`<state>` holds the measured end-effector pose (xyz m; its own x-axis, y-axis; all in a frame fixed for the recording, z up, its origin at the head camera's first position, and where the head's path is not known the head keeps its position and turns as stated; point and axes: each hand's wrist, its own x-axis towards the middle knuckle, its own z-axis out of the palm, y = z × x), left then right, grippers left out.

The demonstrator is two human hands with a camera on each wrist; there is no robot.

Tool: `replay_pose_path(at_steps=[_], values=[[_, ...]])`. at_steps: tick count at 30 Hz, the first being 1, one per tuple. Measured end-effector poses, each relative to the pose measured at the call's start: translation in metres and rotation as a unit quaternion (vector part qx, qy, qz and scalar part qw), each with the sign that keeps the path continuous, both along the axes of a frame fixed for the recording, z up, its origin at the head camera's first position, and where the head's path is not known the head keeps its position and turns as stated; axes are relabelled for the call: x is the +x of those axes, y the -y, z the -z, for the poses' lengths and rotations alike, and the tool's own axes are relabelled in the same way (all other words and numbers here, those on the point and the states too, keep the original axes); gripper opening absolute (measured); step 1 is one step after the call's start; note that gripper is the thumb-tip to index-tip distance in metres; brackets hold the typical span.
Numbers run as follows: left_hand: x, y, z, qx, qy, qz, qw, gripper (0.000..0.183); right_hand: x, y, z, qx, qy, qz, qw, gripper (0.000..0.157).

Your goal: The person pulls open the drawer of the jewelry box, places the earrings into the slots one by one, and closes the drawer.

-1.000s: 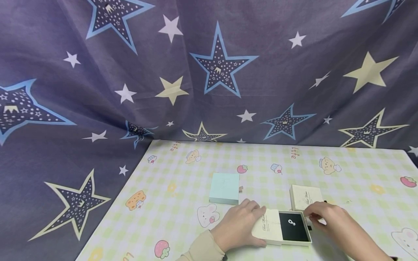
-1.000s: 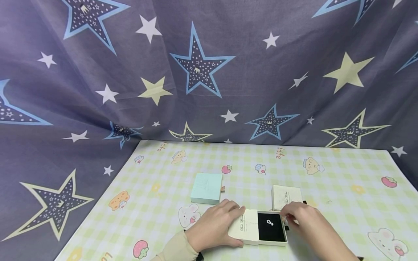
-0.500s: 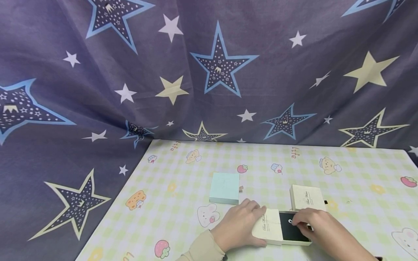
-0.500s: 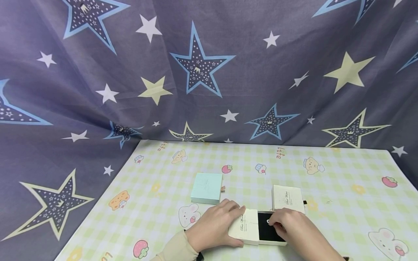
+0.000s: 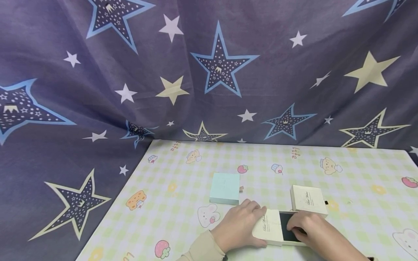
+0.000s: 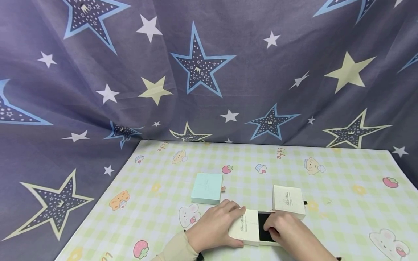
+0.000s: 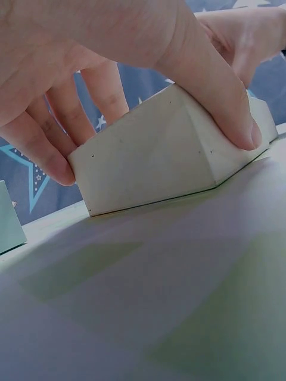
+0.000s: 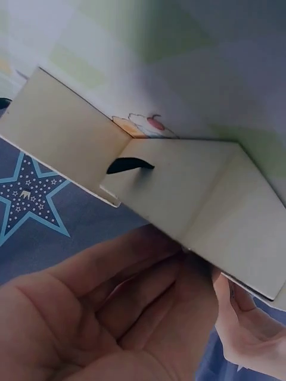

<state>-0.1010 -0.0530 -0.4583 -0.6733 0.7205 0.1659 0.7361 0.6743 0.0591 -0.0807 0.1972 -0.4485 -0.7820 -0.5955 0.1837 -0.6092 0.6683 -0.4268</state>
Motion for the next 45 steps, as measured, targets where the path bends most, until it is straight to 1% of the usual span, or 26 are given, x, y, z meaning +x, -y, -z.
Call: replay_pose_path(at_steps=[4,6,9,10,16,19,24,26,29,31,34,37,39,41,43,45], values=[[0.000,0.000,-0.001,-0.001,0.005,-0.003,1.0000,0.089,0.000,0.001,0.000,-0.001,0.009,-0.022,1.000,0.027],[0.000,0.000,-0.001,0.000,0.010,-0.004,0.9999,0.089,0.000,0.001,0.000,0.005,0.020,-0.023,1.000,0.026],[0.000,0.000,-0.001,-0.001,0.015,-0.005,0.9999,0.089,0.000,0.003,0.000,0.018,0.027,-0.011,0.999,0.026],[0.000,0.000,-0.001,-0.002,0.016,-0.005,0.9999,0.089,0.001,0.003,0.000,0.018,0.023,-0.008,1.000,0.028],[-0.001,0.000,-0.002,0.001,0.020,-0.002,0.9998,0.089,0.003,0.006,0.003,0.000,0.022,0.000,1.000,0.030],[-0.001,-0.001,-0.002,0.004,0.019,-0.002,0.9998,0.089,0.003,0.006,0.004,0.000,0.025,0.007,1.000,0.029],[-0.001,-0.001,-0.001,0.000,0.017,-0.002,0.9999,0.088,0.004,0.004,0.001,0.006,0.019,0.014,1.000,0.021],[-0.001,-0.001,0.000,-0.002,0.014,-0.003,0.9999,0.088,0.004,0.002,-0.002,0.009,0.018,0.026,0.999,0.017],[0.000,0.000,0.000,-0.002,0.010,-0.006,0.9999,0.088,0.004,-0.001,-0.005,0.013,0.014,0.056,0.998,0.014],[0.000,-0.001,0.000,0.000,0.007,-0.007,1.0000,0.089,0.004,-0.005,-0.007,0.015,0.001,0.078,0.997,0.012],[0.000,-0.001,0.000,0.002,0.002,-0.006,1.0000,0.089,0.005,-0.012,-0.007,0.014,-0.017,0.110,0.994,0.011],[0.000,-0.001,0.001,0.003,-0.001,-0.005,1.0000,0.088,0.005,-0.022,-0.007,0.015,-0.017,0.146,0.989,0.011],[0.001,-0.001,0.000,0.003,-0.001,-0.006,1.0000,0.088,0.004,-0.029,-0.007,0.011,-0.008,0.168,0.986,0.012],[0.001,-0.002,0.000,0.002,0.001,-0.007,1.0000,0.088,0.004,-0.034,-0.006,0.006,0.001,0.182,0.983,0.012],[0.001,-0.002,0.000,0.002,0.002,-0.008,1.0000,0.088,0.002,-0.040,-0.004,0.001,0.016,0.185,0.983,0.011],[0.001,-0.001,0.000,0.001,0.002,-0.008,1.0000,0.088,0.000,-0.044,-0.003,-0.001,0.043,0.185,0.982,0.011]])
